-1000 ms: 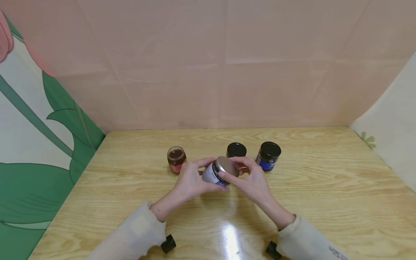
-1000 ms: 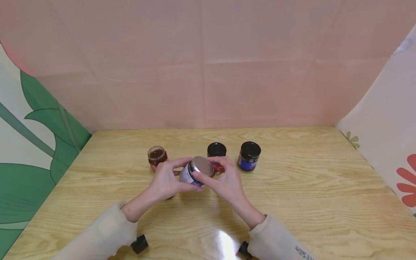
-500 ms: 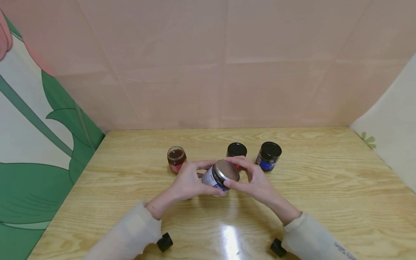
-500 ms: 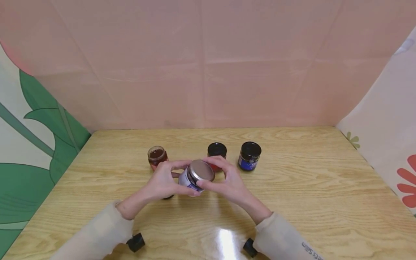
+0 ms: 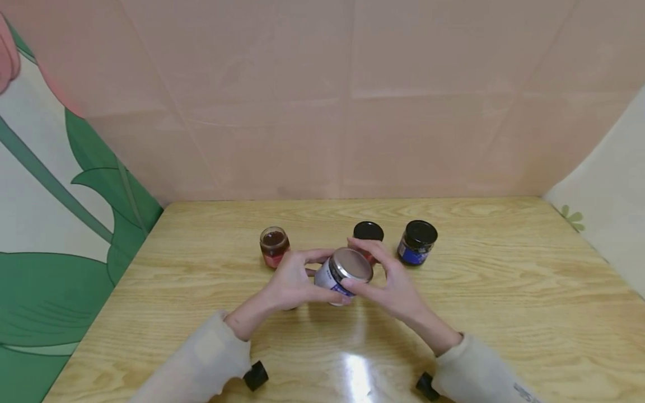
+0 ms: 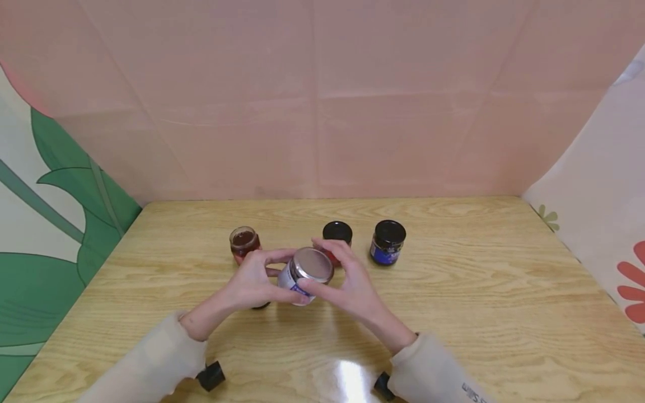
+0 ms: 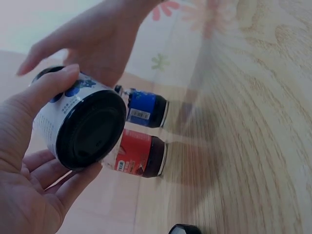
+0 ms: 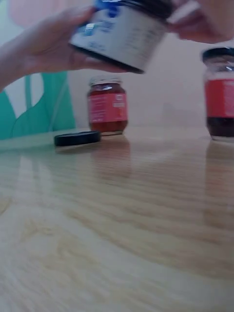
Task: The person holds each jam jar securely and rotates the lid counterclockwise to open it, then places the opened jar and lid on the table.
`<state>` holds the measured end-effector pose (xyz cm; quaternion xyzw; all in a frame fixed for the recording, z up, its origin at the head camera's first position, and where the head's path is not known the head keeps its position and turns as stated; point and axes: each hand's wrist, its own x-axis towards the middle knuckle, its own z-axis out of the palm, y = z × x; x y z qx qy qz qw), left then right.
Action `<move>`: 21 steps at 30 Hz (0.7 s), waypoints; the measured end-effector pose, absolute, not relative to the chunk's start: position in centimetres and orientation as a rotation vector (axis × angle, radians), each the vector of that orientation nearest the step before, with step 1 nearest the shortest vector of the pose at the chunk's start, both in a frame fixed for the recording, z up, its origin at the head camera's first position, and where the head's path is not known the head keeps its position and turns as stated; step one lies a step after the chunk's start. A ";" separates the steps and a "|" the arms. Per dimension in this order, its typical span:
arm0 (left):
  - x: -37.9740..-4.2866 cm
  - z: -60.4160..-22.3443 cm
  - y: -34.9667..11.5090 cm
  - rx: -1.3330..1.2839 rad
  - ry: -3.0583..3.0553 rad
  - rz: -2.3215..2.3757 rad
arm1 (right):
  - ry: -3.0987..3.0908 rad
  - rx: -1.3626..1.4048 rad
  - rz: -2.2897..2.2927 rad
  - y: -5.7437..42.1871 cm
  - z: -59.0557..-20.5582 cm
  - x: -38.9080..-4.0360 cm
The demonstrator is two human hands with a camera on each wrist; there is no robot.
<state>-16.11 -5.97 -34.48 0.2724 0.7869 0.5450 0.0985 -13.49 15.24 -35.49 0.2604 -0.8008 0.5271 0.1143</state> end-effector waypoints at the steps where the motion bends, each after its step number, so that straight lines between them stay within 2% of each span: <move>1: -16.1 -34.5 -5.9 0.807 2.331 1.619 | -2.371 0.676 1.445 15.0 -35.4 -13.4; 5: -16.0 -34.5 -5.7 0.789 2.372 1.620 | -2.417 0.431 1.189 14.0 -35.1 -13.2; 9: -15.9 -34.7 -5.6 0.782 2.400 1.613 | -2.434 0.340 1.147 13.7 -35.0 -13.0; 21: -15.6 -34.7 -5.8 0.774 2.345 1.642 | -2.311 0.441 1.302 14.0 -35.5 -13.4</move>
